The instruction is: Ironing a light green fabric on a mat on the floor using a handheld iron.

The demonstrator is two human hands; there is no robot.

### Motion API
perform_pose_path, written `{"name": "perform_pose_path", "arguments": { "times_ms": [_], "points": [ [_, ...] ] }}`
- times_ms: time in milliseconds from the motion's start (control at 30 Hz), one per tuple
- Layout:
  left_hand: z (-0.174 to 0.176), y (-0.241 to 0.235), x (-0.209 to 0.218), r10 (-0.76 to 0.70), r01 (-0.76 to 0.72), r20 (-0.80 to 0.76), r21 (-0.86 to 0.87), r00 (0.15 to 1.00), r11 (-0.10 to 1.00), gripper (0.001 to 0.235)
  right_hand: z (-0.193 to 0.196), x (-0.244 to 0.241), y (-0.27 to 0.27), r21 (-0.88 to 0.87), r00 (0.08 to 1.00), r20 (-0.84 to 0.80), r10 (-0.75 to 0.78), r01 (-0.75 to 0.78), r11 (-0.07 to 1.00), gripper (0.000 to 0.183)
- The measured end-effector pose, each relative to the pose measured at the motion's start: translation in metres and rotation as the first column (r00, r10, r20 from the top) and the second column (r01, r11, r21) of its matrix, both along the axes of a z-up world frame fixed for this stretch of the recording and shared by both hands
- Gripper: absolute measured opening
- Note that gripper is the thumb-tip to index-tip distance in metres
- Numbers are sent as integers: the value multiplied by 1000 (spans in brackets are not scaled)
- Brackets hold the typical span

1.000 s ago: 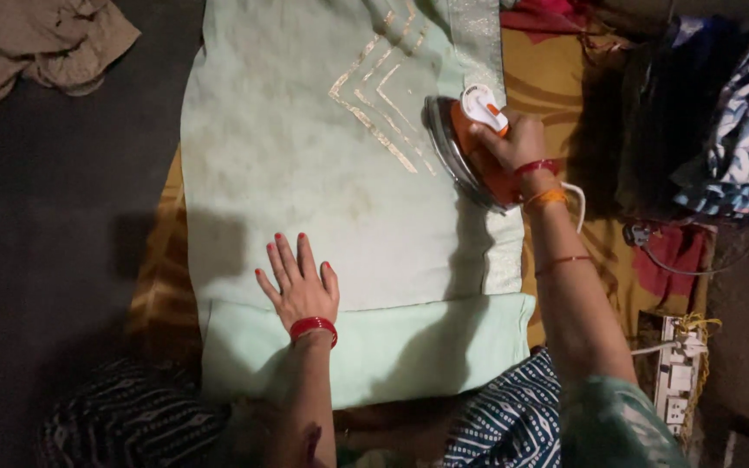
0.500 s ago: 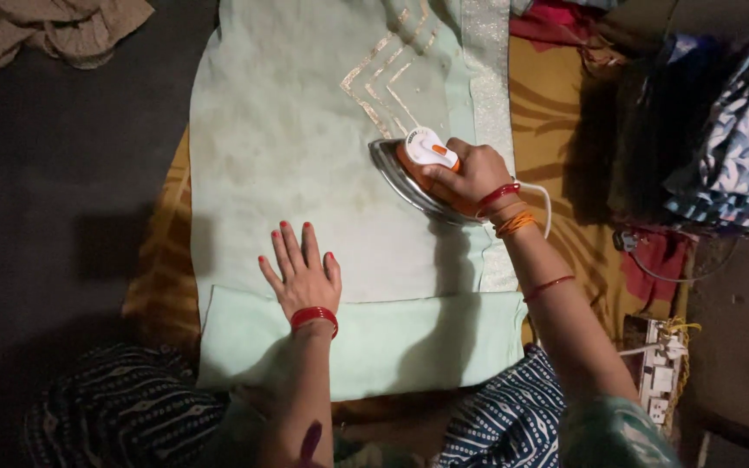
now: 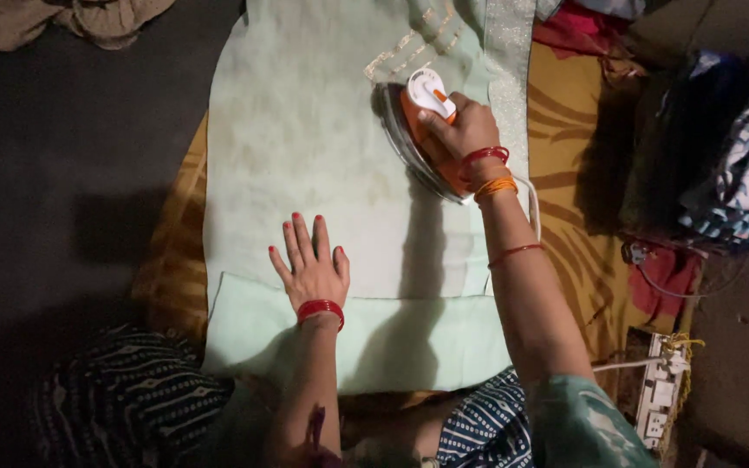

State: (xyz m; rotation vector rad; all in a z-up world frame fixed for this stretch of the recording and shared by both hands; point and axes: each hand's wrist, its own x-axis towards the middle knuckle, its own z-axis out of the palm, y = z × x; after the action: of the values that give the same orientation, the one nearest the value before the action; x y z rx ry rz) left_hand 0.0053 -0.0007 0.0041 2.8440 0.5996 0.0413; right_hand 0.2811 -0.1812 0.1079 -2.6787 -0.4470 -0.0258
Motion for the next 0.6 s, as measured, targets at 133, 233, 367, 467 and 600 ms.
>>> {"name": "perform_pose_path", "arguments": {
  "times_ms": [133, 233, 367, 467, 600],
  "points": [
    [-1, 0, -1, 6, -4, 47, -41, 999, 999, 64, 23, -38, 6, 140, 987, -122, 107, -90, 986, 56],
    [-1, 0, -1, -4, 4, 15, -26, 1000, 1000, 63, 32, -64, 13, 55, 975, -149, 164, -158, 986, 59],
    [-1, 2, 2, 5, -5, 21, -13, 1000, 1000, 65, 28, -73, 18, 0, 939, -189, 288, -294, 956, 56],
    [-1, 2, -1, 1, -1, 6, -36, 1000, 999, 65, 22, -69, 23, -57, 947, -189, 259, -274, 960, 58],
    [3, 4, 1, -4, 4, 11, -54, 1000, 999, 64, 29, -57, 39, -37, 981, -115, 159, -164, 986, 57]
  ]
}}
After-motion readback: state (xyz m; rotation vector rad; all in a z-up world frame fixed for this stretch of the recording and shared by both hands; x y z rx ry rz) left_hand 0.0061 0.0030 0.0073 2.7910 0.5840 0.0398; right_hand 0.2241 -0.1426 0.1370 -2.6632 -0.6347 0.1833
